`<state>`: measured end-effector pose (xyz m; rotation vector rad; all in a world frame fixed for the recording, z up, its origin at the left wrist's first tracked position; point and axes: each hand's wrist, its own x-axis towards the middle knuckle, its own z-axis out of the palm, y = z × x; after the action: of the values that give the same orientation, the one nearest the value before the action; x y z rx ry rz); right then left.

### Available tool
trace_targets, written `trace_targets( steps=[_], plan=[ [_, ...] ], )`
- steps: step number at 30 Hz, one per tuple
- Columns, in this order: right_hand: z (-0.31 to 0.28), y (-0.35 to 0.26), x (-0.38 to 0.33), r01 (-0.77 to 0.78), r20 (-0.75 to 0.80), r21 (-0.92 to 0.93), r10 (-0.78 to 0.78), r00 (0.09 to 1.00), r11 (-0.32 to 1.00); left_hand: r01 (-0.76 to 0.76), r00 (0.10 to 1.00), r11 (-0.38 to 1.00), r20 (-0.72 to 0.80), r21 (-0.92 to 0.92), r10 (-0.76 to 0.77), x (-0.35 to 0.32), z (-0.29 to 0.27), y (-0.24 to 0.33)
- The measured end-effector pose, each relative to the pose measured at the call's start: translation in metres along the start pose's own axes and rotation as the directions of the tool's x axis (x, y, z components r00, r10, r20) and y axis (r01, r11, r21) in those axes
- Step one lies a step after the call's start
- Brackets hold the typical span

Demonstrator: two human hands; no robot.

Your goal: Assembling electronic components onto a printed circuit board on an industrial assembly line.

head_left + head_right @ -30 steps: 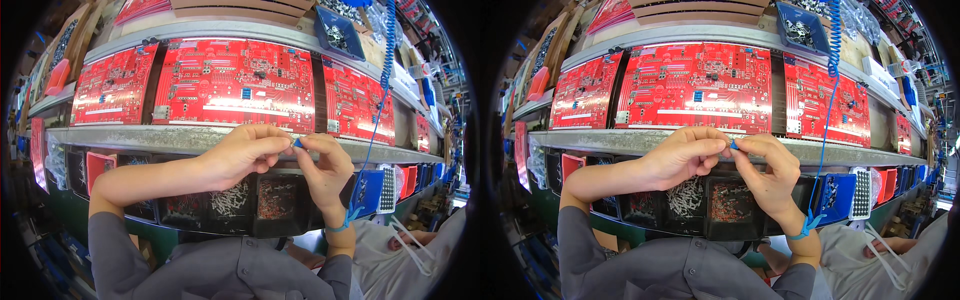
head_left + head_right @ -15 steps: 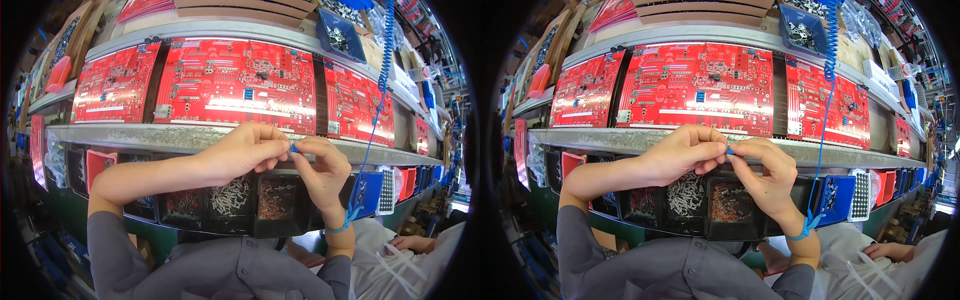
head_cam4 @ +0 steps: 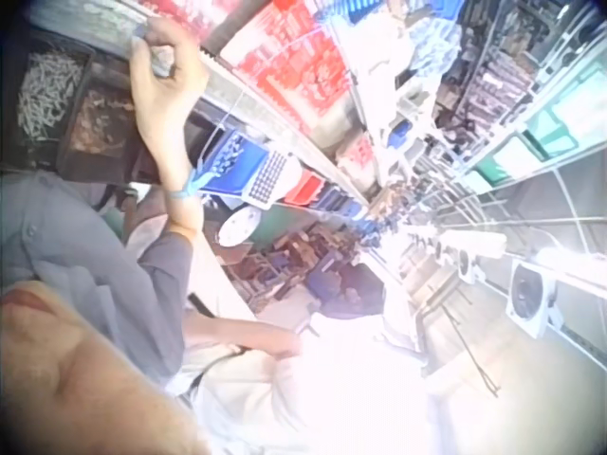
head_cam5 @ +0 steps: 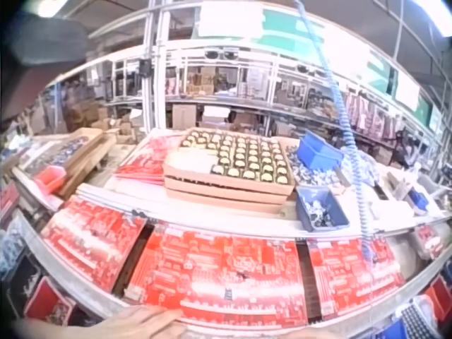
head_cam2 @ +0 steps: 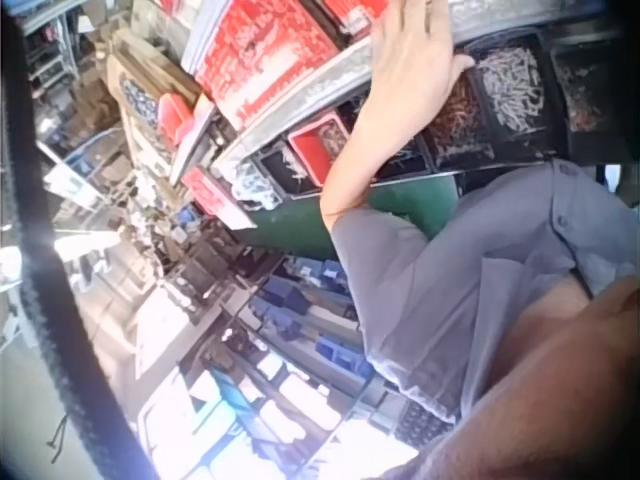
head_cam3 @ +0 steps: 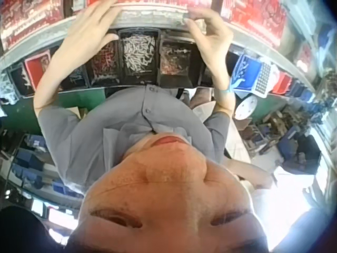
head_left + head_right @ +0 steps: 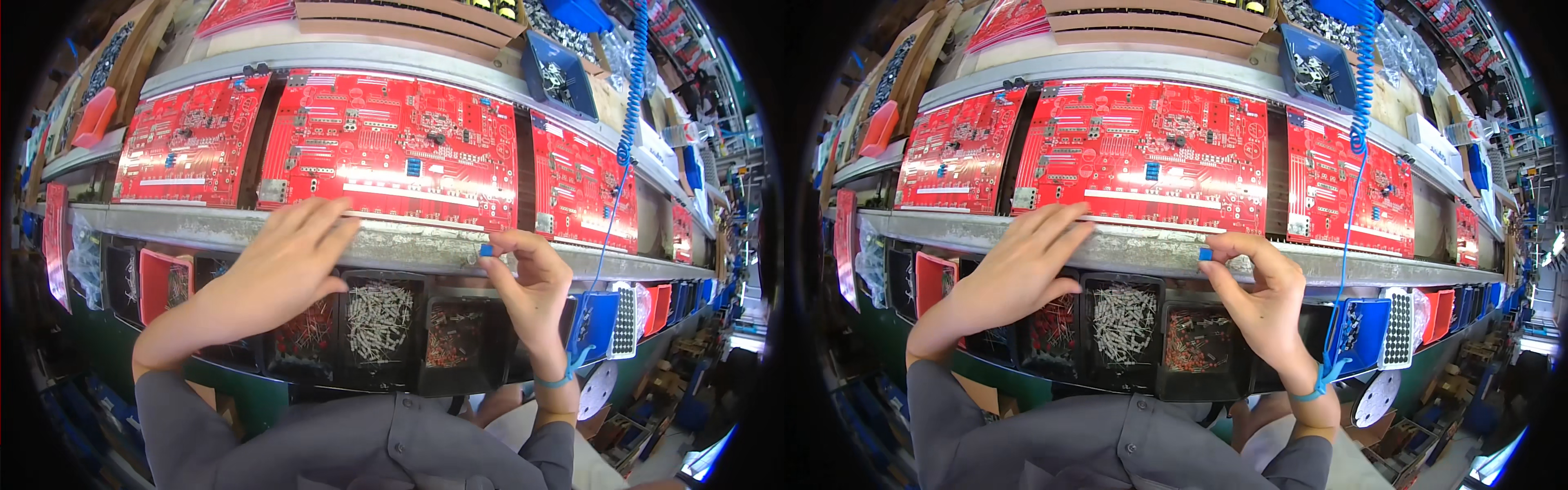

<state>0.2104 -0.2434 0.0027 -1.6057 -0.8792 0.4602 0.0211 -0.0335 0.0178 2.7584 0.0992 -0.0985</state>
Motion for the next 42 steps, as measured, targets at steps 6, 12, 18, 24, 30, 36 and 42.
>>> trace_targets(
  steps=[6,12,18,24,30,36,42],
  plan=[
    [-0.012,-0.016,0.034,0.107,0.132,-0.349,-0.064,0.989,0.931,0.155,0.988,0.986,0.016,0.065,-0.156,-0.031,0.002,-0.016],
    [-0.011,0.032,0.092,0.133,0.154,-0.453,-0.069,0.986,0.882,0.107,0.994,0.992,-0.024,0.073,-0.106,-0.03,0.009,-0.026],
    [0.003,0.052,0.126,0.258,0.172,-0.56,-0.195,0.966,0.787,0.126,0.992,0.991,-0.023,0.052,-0.125,-0.031,0.006,-0.024],
    [0.009,0.06,0.137,0.324,0.257,-0.581,-0.209,0.943,0.747,0.126,0.992,0.991,-0.031,0.038,-0.125,-0.032,0.007,-0.026],
    [0.01,0.06,0.139,0.38,0.298,-0.616,-0.242,0.923,0.691,0.127,0.991,0.991,-0.035,0.029,-0.126,-0.032,0.008,-0.026],
    [0.012,0.055,0.141,0.373,0.301,-0.611,-0.231,0.925,0.698,0.13,0.991,0.991,-0.028,0.031,-0.129,-0.033,0.008,-0.026],
    [0.009,0.051,0.148,0.428,0.379,-0.623,-0.226,0.897,0.654,0.129,0.991,0.991,-0.029,0.031,-0.128,-0.032,0.009,-0.027]
  ],
)
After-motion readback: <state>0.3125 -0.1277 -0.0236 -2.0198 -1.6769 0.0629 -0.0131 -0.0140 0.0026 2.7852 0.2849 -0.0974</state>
